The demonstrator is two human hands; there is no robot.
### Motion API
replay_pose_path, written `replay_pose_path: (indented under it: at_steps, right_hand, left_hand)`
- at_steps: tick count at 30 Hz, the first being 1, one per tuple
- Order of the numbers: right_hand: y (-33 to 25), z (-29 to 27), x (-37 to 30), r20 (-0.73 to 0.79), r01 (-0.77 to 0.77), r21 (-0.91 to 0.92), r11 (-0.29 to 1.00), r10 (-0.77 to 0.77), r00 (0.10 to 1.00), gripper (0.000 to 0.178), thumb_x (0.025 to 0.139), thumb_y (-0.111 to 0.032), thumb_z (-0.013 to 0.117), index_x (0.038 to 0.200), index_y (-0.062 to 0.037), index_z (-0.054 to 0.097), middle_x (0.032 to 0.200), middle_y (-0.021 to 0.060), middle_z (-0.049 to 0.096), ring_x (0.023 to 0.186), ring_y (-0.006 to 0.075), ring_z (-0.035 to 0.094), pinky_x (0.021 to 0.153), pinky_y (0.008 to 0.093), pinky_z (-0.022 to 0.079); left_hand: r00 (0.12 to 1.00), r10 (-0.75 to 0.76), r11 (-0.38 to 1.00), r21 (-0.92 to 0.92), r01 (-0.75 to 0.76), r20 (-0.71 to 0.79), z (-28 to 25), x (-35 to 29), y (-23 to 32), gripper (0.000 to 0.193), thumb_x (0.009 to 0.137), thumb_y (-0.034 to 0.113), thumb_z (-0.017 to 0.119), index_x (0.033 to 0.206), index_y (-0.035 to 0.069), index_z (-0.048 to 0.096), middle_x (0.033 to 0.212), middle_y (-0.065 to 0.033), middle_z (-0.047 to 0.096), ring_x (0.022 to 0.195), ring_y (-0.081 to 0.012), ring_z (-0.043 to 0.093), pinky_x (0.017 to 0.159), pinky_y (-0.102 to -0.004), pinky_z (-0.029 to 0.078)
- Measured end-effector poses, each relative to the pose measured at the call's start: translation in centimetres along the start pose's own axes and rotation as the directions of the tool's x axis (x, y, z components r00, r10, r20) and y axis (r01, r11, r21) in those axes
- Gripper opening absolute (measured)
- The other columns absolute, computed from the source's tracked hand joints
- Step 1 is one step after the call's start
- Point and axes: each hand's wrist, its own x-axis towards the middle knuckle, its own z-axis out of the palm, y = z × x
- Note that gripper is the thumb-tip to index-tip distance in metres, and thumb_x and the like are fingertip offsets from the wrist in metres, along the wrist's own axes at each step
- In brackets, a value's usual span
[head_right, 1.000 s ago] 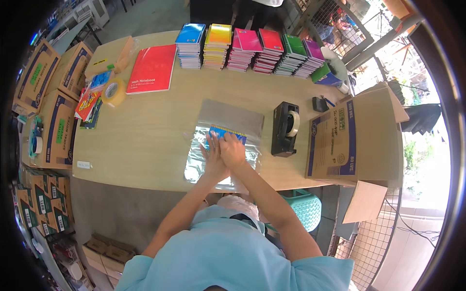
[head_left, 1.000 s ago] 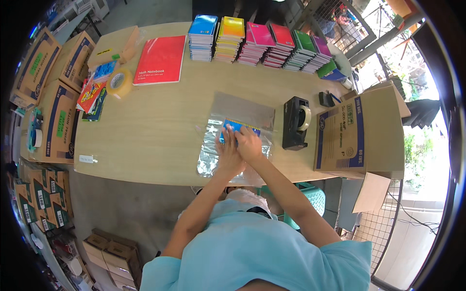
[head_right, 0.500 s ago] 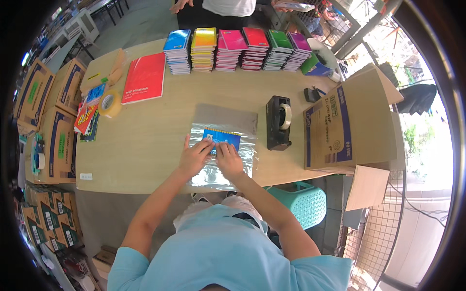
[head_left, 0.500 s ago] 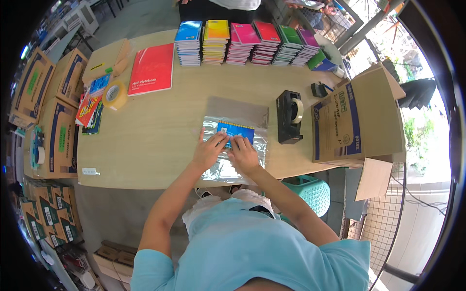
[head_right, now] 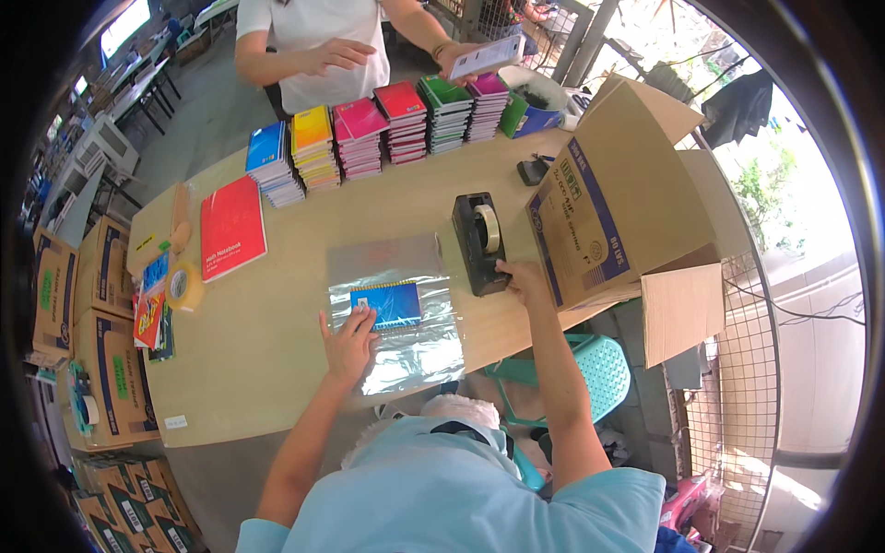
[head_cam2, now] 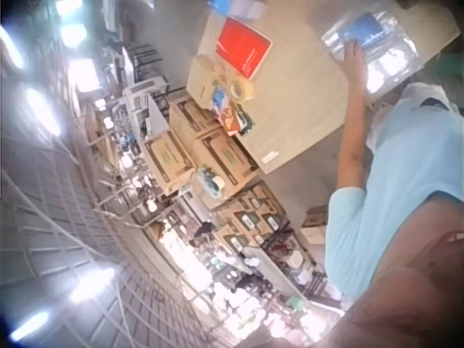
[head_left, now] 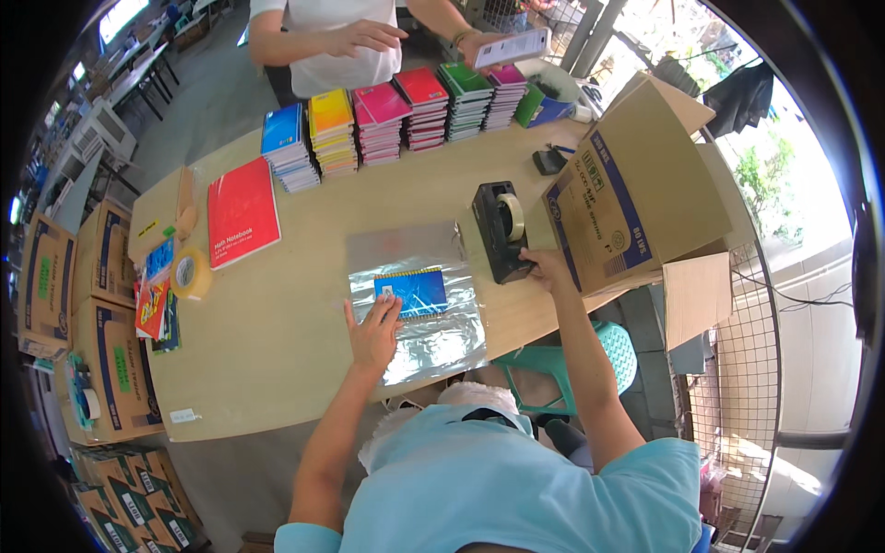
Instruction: The person places a stack of notebooks into a silver foil bag, uses a tape dispenser to seal the bag, and then places the sealed package into a cardboard box.
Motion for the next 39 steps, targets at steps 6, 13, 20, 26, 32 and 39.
replay_pose_path:
  at_steps: [6, 13, 20, 26, 32, 39]
  right_hand:
    - [1.4, 2.0, -5.4, -0.035, 0.205, 0.034, 0.978, -0.203, 0.978, 0.013, 0.085, -0.014, 0.072, 0.089, -0.0039, 0.066, 0.083, 0.0047, 0.065, 0.077, 0.0162, 0.062, 0.072, 0.0346, 0.053]
    - [10.0, 5.9, -5.4, 0.299, -0.35, 0.763, 0.543, 0.183, 0.936, 0.012, 0.092, -0.015, 0.066, 0.088, -0.004, 0.064, 0.078, 0.0041, 0.064, 0.063, 0.0161, 0.061, 0.062, 0.0331, 0.055]
    - [1.5, 15.7, -14.1, 0.415, 0.131, 0.135, 0.982, -0.176, 0.893, 0.018, 0.092, -0.017, 0.067, 0.085, -0.0008, 0.064, 0.077, 0.0062, 0.065, 0.064, 0.0136, 0.062, 0.057, 0.0257, 0.05]
    - [2.7, 20.3, -11.5, 0.426, 0.489, -0.701, 0.52, -0.245, 0.871, 0.037, 0.081, -0.035, 0.078, 0.084, 0.0004, 0.069, 0.084, 0.0168, 0.071, 0.068, 0.0262, 0.068, 0.061, 0.0376, 0.055]
    - [1.7, 17.7, -11.7, 0.367, 0.387, -0.887, 0.252, -0.121, 0.922, 0.056, 0.078, -0.056, 0.073, 0.094, -0.003, 0.07, 0.094, 0.0196, 0.071, 0.094, 0.0358, 0.07, 0.079, 0.0467, 0.055]
    - [2.7, 16.6, -11.9, 0.367, 0.401, -0.882, 0.248, -0.172, 0.914, 0.064, 0.076, -0.064, 0.071, 0.1, -0.005, 0.068, 0.092, 0.0179, 0.071, 0.09, 0.0357, 0.07, 0.079, 0.0486, 0.055]
  left_hand:
    - [0.999, -0.035, 0.999, 0.034, 0.035, 0.001, -0.1, -0.7, -0.6, 0.043, 0.084, 0.02, 0.071, 0.126, 0.019, 0.064, 0.127, 0.0048, 0.062, 0.122, -0.015, 0.057, 0.111, -0.069, 0.016]
    - [0.999, -0.032, 0.999, 0.023, 0.032, 0.006, -0.3, -0.3, 0.0, 0.043, 0.083, 0.021, 0.071, 0.125, 0.019, 0.064, 0.126, 0.0064, 0.063, 0.122, -0.0142, 0.057, 0.111, -0.0694, 0.017]
    - [0.999, -0.037, 0.999, -0.005, 0.037, 0.002, 0.3, -1.5, -1.0, 0.045, 0.083, 0.022, 0.071, 0.127, 0.018, 0.062, 0.129, 0.0038, 0.061, 0.124, -0.0146, 0.055, 0.11, -0.0697, 0.014]
    - [1.0, -0.008, 0.999, -0.032, 0.009, 0.006, -0.1, -1.0, -0.8, 0.049, 0.084, 0.021, 0.071, 0.131, 0.016, 0.058, 0.13, 0.0023, 0.06, 0.123, -0.0167, 0.055, 0.111, -0.0693, 0.013]
    - [0.996, -0.011, 0.999, 0.054, 0.006, 0.083, -1.5, -0.3, 0.0, 0.051, 0.086, 0.026, 0.069, 0.134, 0.018, 0.056, 0.135, -0.003, 0.055, 0.125, -0.0191, 0.052, 0.112, -0.0686, 0.012]
    - [0.917, -0.399, 0.908, 0.143, 0.394, 0.003, -3.8, -0.8, -3.2, 0.07, 0.081, 0.04, 0.074, 0.141, 0.015, 0.05, 0.151, -0.0161, 0.034, 0.137, -0.038, 0.036, 0.113, -0.0666, 0.012]
